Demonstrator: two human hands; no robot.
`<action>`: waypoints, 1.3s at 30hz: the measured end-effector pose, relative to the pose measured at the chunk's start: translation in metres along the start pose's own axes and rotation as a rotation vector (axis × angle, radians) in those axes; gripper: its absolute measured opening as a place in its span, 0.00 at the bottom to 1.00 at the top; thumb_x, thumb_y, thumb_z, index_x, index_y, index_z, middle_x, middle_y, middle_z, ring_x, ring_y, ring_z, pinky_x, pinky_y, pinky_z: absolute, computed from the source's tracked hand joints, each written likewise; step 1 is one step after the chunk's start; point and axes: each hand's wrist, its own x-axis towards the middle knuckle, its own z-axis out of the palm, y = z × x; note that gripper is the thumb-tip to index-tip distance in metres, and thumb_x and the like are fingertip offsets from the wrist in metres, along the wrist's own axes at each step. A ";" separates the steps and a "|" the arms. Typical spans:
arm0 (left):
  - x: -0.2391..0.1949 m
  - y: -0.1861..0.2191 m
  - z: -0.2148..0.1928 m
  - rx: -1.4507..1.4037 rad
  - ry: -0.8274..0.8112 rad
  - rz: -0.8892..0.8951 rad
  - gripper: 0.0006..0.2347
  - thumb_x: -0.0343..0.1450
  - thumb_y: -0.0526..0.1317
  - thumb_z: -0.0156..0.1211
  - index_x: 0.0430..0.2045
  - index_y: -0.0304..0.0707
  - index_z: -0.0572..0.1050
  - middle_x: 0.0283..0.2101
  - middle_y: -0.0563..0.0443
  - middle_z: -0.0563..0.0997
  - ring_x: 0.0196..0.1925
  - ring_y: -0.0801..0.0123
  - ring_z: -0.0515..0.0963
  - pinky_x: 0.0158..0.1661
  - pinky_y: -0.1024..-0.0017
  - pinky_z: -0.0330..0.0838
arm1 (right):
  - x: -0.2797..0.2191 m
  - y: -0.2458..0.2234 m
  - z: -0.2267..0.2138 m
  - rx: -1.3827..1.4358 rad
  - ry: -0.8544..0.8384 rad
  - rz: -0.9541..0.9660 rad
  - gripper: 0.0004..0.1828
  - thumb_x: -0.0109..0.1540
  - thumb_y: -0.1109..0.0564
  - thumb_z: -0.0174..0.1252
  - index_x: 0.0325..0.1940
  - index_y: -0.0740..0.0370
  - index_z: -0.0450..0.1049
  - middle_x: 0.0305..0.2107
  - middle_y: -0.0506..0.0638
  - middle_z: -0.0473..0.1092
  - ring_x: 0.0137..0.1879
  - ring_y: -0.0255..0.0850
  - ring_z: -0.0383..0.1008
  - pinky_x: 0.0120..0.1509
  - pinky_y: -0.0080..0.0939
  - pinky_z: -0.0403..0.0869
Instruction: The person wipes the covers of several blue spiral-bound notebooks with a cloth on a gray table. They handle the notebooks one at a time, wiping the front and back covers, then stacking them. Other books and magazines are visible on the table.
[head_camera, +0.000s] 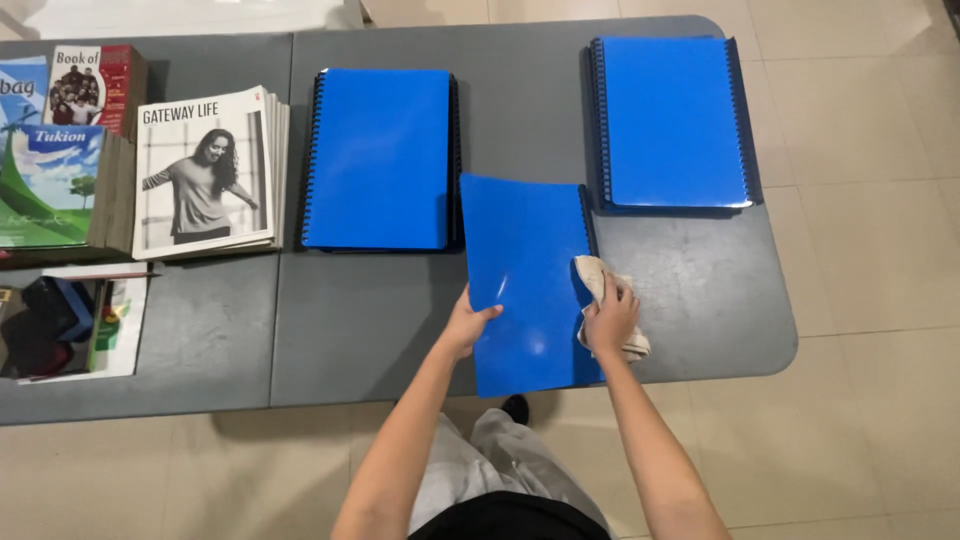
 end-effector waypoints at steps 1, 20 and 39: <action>-0.006 0.011 0.003 -0.005 0.003 -0.001 0.33 0.65 0.28 0.64 0.68 0.42 0.59 0.59 0.42 0.76 0.59 0.57 0.76 0.56 0.59 0.73 | 0.005 0.012 0.006 -0.003 -0.002 -0.004 0.36 0.60 0.57 0.61 0.73 0.45 0.67 0.61 0.56 0.66 0.64 0.56 0.64 0.67 0.55 0.65; -0.020 0.147 -0.195 0.150 -0.016 0.166 0.35 0.65 0.30 0.67 0.69 0.39 0.58 0.61 0.44 0.74 0.63 0.62 0.73 0.60 0.63 0.69 | 0.009 -0.131 0.000 1.254 -0.839 0.287 0.26 0.56 0.54 0.70 0.56 0.65 0.72 0.40 0.47 0.75 0.41 0.33 0.75 0.45 0.37 0.75; 0.167 0.268 -0.300 0.828 0.259 0.309 0.30 0.61 0.42 0.78 0.51 0.27 0.66 0.48 0.33 0.81 0.50 0.47 0.83 0.47 0.59 0.78 | 0.122 -0.320 0.080 1.164 -0.463 0.300 0.23 0.56 0.57 0.72 0.50 0.69 0.75 0.34 0.49 0.75 0.35 0.35 0.75 0.38 0.39 0.76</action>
